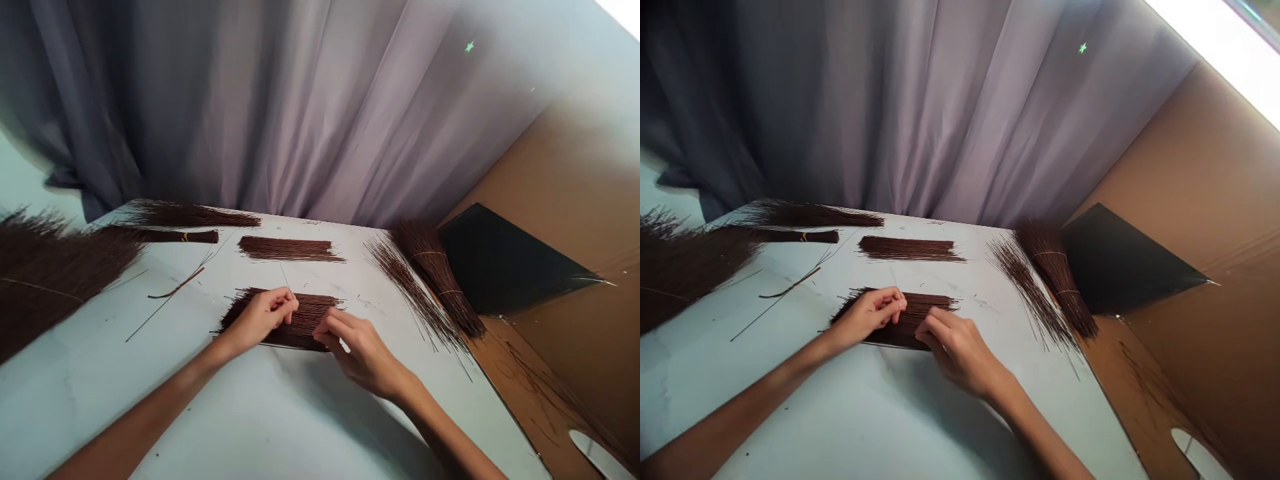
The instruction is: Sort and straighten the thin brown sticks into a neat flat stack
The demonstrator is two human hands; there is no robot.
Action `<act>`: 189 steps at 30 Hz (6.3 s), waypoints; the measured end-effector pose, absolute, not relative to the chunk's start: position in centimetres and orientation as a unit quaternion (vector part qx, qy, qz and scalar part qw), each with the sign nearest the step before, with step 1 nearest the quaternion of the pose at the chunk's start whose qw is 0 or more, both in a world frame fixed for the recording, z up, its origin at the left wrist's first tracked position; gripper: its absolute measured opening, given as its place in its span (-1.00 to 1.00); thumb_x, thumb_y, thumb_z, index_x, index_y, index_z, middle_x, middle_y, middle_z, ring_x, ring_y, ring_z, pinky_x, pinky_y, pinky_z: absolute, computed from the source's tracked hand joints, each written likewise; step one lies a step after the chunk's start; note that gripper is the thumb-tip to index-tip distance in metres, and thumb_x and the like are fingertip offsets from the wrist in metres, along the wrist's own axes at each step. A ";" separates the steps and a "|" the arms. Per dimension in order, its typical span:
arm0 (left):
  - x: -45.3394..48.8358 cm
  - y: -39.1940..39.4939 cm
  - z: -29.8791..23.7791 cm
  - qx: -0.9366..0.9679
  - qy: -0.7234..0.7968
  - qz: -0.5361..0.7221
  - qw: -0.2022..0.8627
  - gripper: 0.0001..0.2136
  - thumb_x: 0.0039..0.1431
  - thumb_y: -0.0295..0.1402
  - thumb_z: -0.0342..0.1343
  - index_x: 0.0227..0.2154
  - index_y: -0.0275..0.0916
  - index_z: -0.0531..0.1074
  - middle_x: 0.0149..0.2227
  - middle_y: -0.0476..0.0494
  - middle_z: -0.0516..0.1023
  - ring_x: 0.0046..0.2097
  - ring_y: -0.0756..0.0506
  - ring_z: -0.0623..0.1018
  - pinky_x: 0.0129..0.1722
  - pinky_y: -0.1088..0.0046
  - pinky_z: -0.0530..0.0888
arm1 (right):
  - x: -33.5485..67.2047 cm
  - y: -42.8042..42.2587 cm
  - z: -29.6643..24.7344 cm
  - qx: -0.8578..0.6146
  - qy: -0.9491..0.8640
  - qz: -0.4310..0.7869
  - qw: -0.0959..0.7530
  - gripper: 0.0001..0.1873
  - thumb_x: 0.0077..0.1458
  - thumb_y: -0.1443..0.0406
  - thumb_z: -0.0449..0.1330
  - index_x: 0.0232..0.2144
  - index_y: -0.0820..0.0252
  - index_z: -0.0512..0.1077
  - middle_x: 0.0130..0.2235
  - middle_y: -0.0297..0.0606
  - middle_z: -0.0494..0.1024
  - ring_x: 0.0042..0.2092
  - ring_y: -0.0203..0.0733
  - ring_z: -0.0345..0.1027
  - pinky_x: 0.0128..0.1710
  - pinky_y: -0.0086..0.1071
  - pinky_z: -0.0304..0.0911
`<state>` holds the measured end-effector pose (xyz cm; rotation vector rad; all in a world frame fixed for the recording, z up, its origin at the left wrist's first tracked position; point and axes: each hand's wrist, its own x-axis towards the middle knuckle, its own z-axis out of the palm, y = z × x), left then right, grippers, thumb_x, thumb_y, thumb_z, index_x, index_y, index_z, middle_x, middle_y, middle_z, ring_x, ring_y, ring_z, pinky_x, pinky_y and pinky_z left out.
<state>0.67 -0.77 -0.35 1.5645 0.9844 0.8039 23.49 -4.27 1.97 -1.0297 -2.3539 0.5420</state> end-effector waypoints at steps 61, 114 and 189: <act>0.2 -0.1 -1.4 0.636 0.389 0.328 0.580 -0.72 0.35 -0.08 0.07 -0.28 -0.21 0.40 -0.48 0.02 0.47 -0.62 0.09 0.21 -0.65 0.58 0.16 | 24.5 -1.2 2.3 -0.478 -0.821 -0.068 0.305 -0.82 0.35 0.31 0.11 -0.08 0.11 0.49 -0.03 -0.09 0.47 -0.07 -0.04 0.27 -0.02 -0.15 0.26; -0.4 0.4 -2.7 0.786 0.468 0.263 0.307 -0.84 0.35 -0.23 0.06 -0.29 -0.12 0.49 -0.19 -0.08 0.53 -0.08 -0.20 0.48 -0.10 0.28 0.38 | 41.1 1.4 -0.4 -0.796 -0.547 -0.220 0.136 -0.70 0.29 0.22 0.09 -0.17 0.29 0.55 -0.20 0.05 0.56 -0.22 0.04 0.33 -0.33 -0.26 0.03; 0.1 0.5 -1.1 0.528 0.423 0.462 0.574 -0.68 0.24 -0.03 0.21 -0.32 -0.24 0.45 -0.41 0.01 0.34 -0.49 0.07 0.29 -0.68 0.68 0.22 | 18.7 -3.8 -1.5 -0.568 -0.740 0.155 0.326 -0.92 0.30 0.33 -0.09 -0.27 0.06 0.15 -0.41 -0.31 0.48 -0.50 -0.18 0.32 -0.48 -0.36 0.11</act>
